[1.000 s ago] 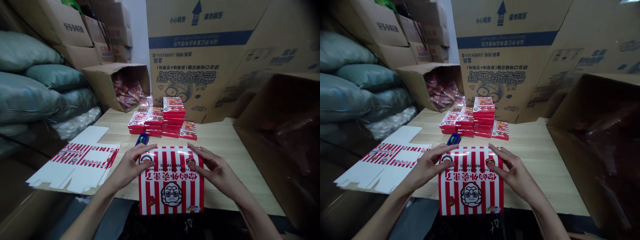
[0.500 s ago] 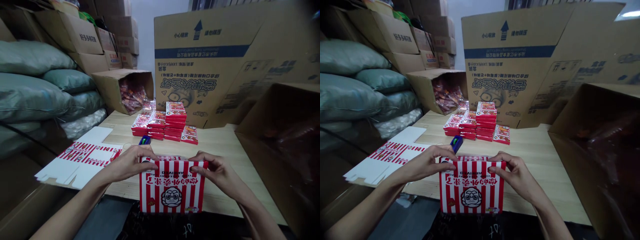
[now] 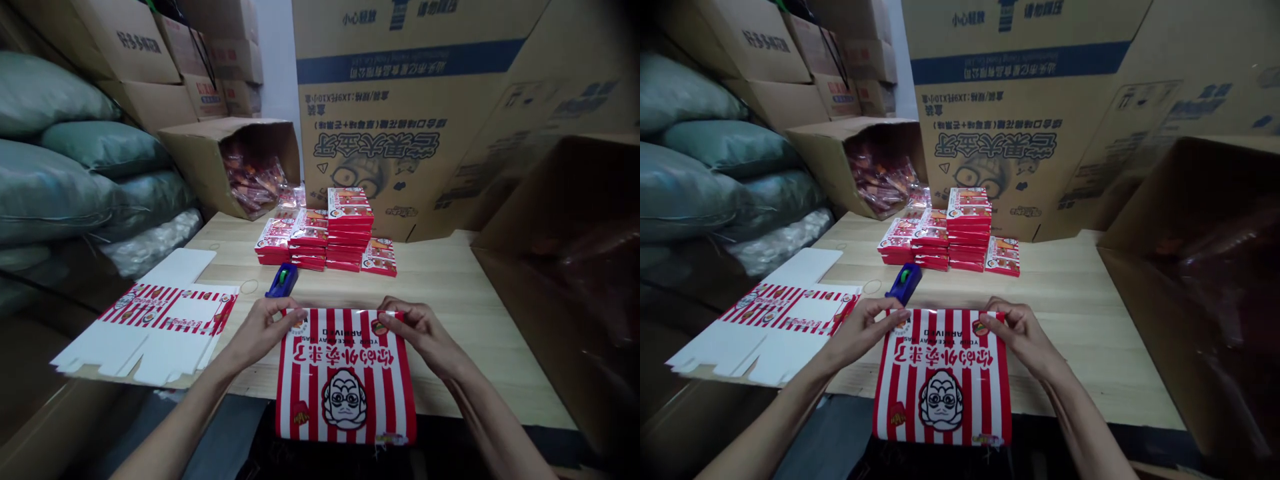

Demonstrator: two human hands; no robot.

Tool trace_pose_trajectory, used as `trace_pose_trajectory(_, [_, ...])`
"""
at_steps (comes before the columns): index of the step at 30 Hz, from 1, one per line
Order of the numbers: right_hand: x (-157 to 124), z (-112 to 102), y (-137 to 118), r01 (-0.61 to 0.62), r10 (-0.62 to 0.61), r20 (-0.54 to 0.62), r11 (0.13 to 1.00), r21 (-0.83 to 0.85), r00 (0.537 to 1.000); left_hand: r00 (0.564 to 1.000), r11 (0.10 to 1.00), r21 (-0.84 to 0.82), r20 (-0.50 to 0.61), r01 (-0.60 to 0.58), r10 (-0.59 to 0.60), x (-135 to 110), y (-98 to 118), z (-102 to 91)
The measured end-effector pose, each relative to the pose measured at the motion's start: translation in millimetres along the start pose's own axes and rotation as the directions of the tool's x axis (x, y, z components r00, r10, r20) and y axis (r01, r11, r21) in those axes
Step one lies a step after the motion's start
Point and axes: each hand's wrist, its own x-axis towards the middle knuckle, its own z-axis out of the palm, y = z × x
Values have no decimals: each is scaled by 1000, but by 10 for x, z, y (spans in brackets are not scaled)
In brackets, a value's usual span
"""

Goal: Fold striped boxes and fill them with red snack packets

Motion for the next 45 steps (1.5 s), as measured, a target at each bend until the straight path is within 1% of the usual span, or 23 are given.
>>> trace_pose_trajectory(2, [14,-15,26,-29,29,27,1000,7,999,998,998,60,54,-32,29,40,38,-34])
trace_pose_trajectory(5, [81,-26,-11,-27,30,49,999,-47,998,973,978,163,212,-127,91,178,165,-78])
trace_pose_trajectory(6, [113,-26,-23,-19,21,40,998,-60,999,962,974,177,256,-141,92,238,201,-75])
trace_pose_trajectory(8, [173,-17,-14,0,0,0,998,-63,1000,954,970,192,287,-147,87,349,229,-43])
trace_pose_trajectory(10, [196,-2,49,-3,0,-51,999,-44,999,962,964,212,250,-162,106,401,191,-5])
trace_pose_trajectory(12, [172,18,158,-47,47,-112,999,1,993,974,960,230,194,-162,118,370,95,9])
trace_pose_trajectory(14, [124,44,295,-128,137,-161,990,63,977,991,974,208,119,-84,60,275,-42,2])
trace_pose_trajectory(16, [91,77,445,-191,219,-202,970,149,955,999,992,121,9,46,-48,170,-202,9])
trace_pose_trajectory(18, [96,113,592,-215,269,-257,952,218,928,985,989,-24,-84,148,-149,110,-362,66])
trace_pose_trajectory(20, [130,149,720,-221,298,-347,944,244,889,970,967,-164,-114,195,-215,113,-498,172])
trace_pose_trajectory(21, [148,166,769,-229,311,-389,942,245,867,965,955,-212,-120,206,-234,132,-554,234])
trace_pose_trajectory(23, [172,203,829,-242,340,-437,933,266,833,957,946,-249,-151,205,-247,177,-637,349])
trace_pose_trajectory(25, [169,246,837,-232,355,-436,922,310,827,948,954,-240,-220,177,-231,206,-688,431])
trace_pose_trajectory(28, [147,317,814,-194,329,-435,925,326,838,929,962,-231,-304,143,-211,205,-726,504])
trace_pose_trajectory(30, [148,358,823,-171,305,-455,934,313,837,918,959,-243,-330,144,-221,196,-741,544])
trace_pose_trajectory(34, [179,396,896,-150,295,-500,939,309,814,904,957,-254,-361,140,-228,202,-756,619])
trace_pose_trajectory(36, [185,398,919,-140,286,-500,941,310,817,901,970,-218,-393,106,-187,210,-753,636])
trace_pose_trajectory(38, [186,396,926,-119,264,-504,946,302,822,901,985,-165,-416,53,-119,213,-749,638])
trace_pose_trajectory(40, [191,395,928,-99,237,-517,955,280,822,911,987,-157,-402,34,-95,210,-752,633])
trace_pose_trajectory(43, [223,393,944,-93,219,-521,962,257,825,926,967,-237,-336,95,-173,203,-774,628])
trace_pose_trajectory(45, [254,390,960,-109,246,-507,952,285,826,928,953,-275,-305,131,-216,206,-793,628])
